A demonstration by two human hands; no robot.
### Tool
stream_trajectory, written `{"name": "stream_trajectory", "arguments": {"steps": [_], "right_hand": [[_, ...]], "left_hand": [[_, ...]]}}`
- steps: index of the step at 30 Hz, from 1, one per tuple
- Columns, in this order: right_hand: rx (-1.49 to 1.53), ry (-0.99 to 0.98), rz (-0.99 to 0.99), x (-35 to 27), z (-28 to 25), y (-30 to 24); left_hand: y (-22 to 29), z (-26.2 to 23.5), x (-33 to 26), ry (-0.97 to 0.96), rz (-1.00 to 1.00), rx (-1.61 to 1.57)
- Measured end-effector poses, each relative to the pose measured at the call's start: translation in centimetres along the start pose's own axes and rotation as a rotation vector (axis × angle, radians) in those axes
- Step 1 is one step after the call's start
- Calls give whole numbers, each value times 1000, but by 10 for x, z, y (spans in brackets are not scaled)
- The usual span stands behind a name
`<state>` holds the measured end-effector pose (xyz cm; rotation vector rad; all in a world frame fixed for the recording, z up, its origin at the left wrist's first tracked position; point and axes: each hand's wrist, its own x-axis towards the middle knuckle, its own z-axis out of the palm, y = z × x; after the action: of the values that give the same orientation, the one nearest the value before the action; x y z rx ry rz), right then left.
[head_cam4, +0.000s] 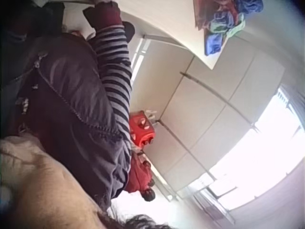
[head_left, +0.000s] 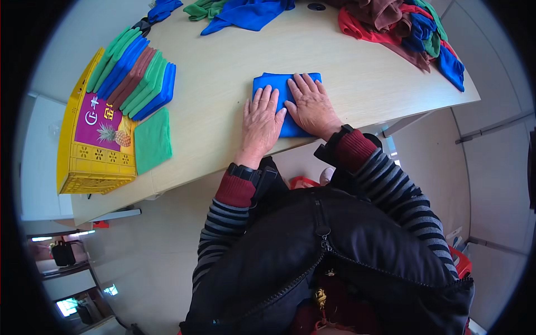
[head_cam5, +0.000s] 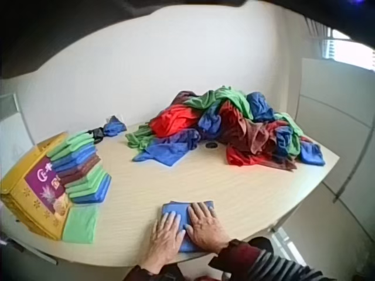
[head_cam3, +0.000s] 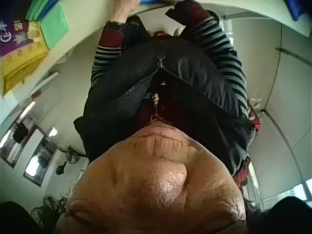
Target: Folding and stacking blue fabric pieces on a table.
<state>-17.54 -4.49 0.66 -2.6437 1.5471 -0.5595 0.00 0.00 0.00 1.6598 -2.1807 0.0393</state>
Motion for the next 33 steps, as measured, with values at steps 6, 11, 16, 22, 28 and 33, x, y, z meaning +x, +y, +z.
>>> {"name": "stream_trajectory", "arguments": {"steps": [6,11,16,22,28,33], "right_hand": [[-14,13,-15,2,-6,0],[12,29,-106,-4,-14,-4],[16,-45,-235,-2,-11,-14],[0,-81,-193,-4,-3,-14],[7,-58,-185,-5,-1,-15],[224,-113,-213,7,-5,10]], "left_hand": [[3,-5,1,32,-36,49],[2,-15,-8,8,-155,111],[0,-17,-10,100,-86,151],[-4,-1,-17,85,-23,57],[-5,1,-18,102,-22,84],[-2,-2,-15,98,-19,81]]}}
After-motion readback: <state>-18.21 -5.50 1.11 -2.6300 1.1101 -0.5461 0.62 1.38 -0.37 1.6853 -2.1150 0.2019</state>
